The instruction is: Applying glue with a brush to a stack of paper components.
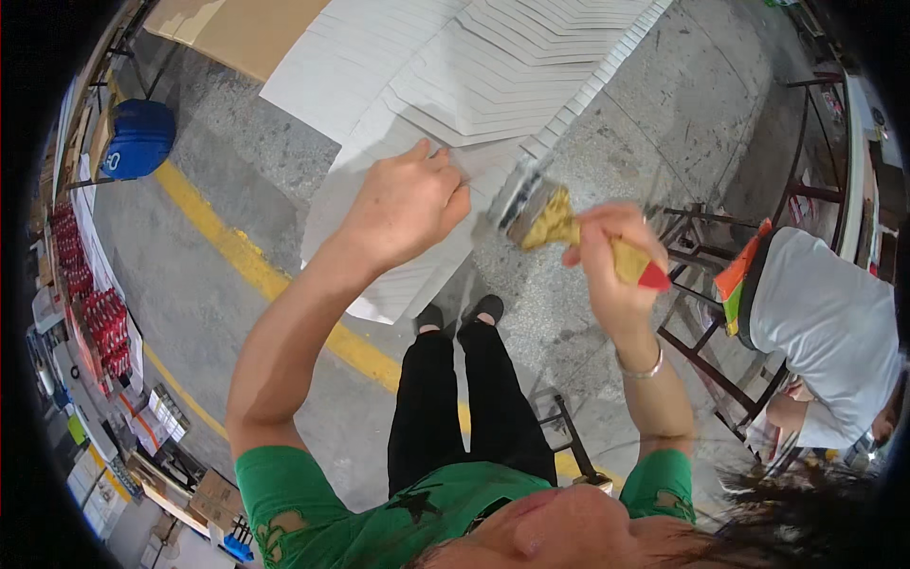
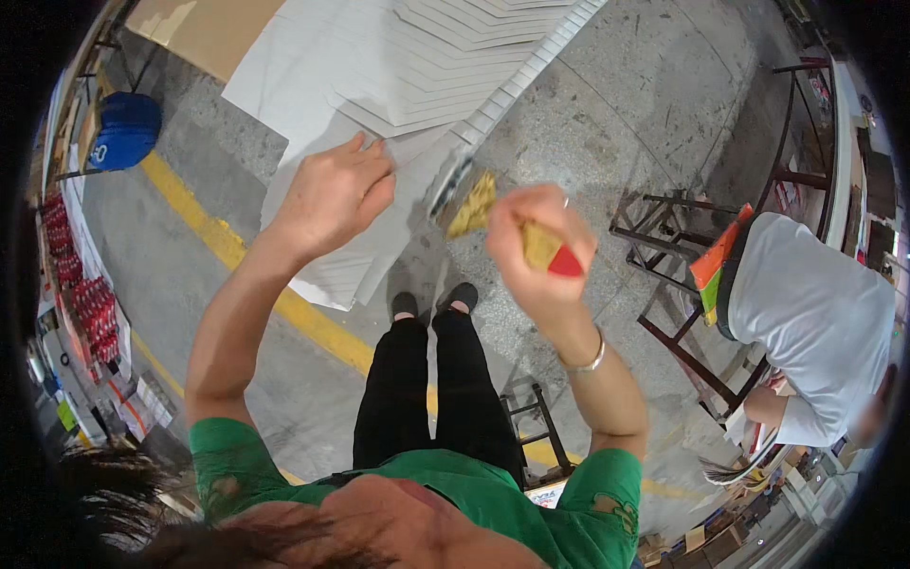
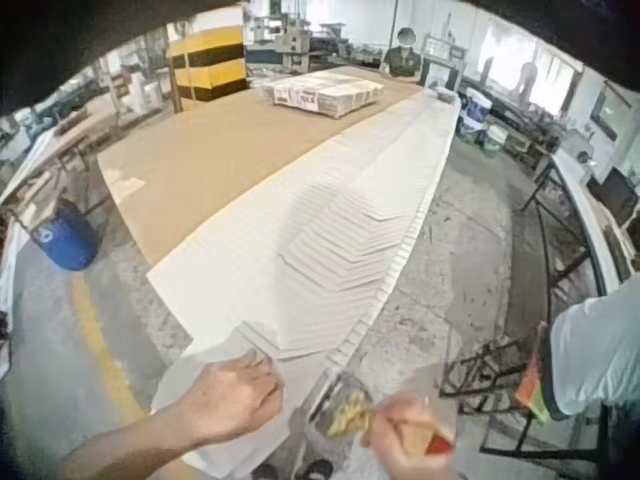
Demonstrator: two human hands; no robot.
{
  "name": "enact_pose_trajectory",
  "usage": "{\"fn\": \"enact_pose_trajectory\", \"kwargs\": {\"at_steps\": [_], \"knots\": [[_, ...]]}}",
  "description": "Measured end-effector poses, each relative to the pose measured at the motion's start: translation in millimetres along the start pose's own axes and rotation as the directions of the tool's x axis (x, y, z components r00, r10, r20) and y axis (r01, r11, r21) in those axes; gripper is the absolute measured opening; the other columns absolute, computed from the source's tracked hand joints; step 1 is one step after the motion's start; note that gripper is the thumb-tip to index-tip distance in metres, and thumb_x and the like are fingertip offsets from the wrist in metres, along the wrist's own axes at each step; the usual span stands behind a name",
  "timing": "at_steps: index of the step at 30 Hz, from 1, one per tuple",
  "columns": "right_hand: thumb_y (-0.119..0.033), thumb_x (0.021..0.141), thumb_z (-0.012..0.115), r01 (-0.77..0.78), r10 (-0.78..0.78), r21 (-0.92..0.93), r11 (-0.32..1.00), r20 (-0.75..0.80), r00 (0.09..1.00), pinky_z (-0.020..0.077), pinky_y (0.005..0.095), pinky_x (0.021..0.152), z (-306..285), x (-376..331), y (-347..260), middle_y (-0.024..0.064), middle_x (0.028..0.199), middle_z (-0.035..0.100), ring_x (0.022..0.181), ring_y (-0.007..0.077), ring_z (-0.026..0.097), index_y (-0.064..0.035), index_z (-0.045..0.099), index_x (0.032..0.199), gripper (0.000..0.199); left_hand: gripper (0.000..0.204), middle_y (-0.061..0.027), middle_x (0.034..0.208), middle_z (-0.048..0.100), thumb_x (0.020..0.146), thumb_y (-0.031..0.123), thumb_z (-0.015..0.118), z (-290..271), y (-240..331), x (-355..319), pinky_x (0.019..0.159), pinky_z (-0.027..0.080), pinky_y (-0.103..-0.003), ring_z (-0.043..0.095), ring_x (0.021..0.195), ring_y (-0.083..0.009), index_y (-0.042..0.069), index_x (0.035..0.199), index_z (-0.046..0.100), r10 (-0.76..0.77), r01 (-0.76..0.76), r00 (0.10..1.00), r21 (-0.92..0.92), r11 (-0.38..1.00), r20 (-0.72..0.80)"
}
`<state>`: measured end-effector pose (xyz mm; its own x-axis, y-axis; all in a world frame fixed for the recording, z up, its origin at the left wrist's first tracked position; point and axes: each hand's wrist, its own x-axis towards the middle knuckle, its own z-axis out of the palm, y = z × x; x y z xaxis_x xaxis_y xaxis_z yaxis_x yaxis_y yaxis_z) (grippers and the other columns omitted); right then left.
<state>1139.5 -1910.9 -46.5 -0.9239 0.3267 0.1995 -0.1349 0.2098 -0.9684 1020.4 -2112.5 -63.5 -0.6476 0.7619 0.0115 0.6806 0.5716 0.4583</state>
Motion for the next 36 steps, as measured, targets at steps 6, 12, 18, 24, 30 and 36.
{"fn": "enact_pose_trajectory", "kwargs": {"at_steps": [6,12,18,24,30,36], "knots": [[0.006,0.076,0.059,-0.010,0.013,0.024,1.000,-0.153,0.988,0.0481,0.0236,0.050,10,12,-13,0.0115,0.082,0.059,0.055,0.0118,0.057,0.0025,0.055,0.080,0.006,0.018,-0.0160,0.087,0.063,0.081,0.017,0.052,-5,4,3,0.081,0.049,-0.041,0.057,0.096,-0.0384,0.000,0.074,0.055,-0.006,0.003,1.000,0.124,0.992,0.025],[0.004,0.078,0.057,0.130,-0.117,-0.152,0.980,0.097,0.988,0.0473,0.0235,0.053,11,-30,-11,0.0113,0.080,0.060,0.059,0.0139,0.058,0.0015,0.055,0.082,0.005,0.020,-0.0162,0.083,0.063,0.081,0.017,0.050,-2,2,4,0.083,0.048,-0.042,0.059,0.089,-0.0378,0.001,0.069,0.055,-0.046,0.043,0.997,0.053,0.998,0.057],[0.000,0.078,0.061,0.121,-0.113,-0.147,0.982,0.059,0.992,0.0485,0.0234,0.054,24,-50,4,0.0136,0.086,0.059,0.062,0.0153,0.061,0.0017,0.056,0.084,0.008,0.028,-0.0149,0.069,0.061,0.078,0.020,0.049,9,-7,3,0.059,0.049,-0.043,0.059,0.072,-0.0322,0.000,0.062,0.061,0.055,-0.049,0.994,0.058,0.997,-0.096],[0.003,0.073,0.064,-0.057,0.056,0.002,0.998,-0.143,0.988,0.0468,0.0276,0.056,28,-45,-17,0.0137,0.076,0.062,0.066,0.0201,0.061,-0.0016,0.056,0.083,0.014,0.024,-0.0145,0.069,0.058,0.081,0.019,0.050,2,-3,4,0.085,0.048,-0.041,0.057,0.064,-0.0354,0.001,0.065,0.052,0.049,-0.049,0.995,0.009,0.999,-0.086],[0.001,0.074,0.061,0.024,-0.023,-0.150,0.988,0.006,1.000,0.0474,0.0257,0.055,26,-66,-32,0.0161,0.079,0.061,0.062,0.0175,0.059,0.0015,0.057,0.073,0.005,0.025,-0.0175,0.099,0.061,0.078,0.019,0.056,9,-8,-21,0.088,0.045,-0.039,0.055,0.102,-0.0330,-0.001,0.092,0.061,0.105,-0.120,0.963,-0.045,0.992,-0.247],[-0.005,0.085,0.051,0.049,-0.054,-0.089,0.995,-0.056,0.997,0.0468,0.0249,0.048,30,-56,-26,0.0179,0.090,0.056,0.055,0.0164,0.057,0.0052,0.053,0.083,0.011,0.026,-0.0220,0.102,0.055,0.070,0.015,0.058,13,-2,-68,0.084,0.046,-0.038,0.050,0.103,-0.0377,-0.005,0.088,0.058,0.244,-0.186,0.946,0.257,0.948,-0.216]]}}
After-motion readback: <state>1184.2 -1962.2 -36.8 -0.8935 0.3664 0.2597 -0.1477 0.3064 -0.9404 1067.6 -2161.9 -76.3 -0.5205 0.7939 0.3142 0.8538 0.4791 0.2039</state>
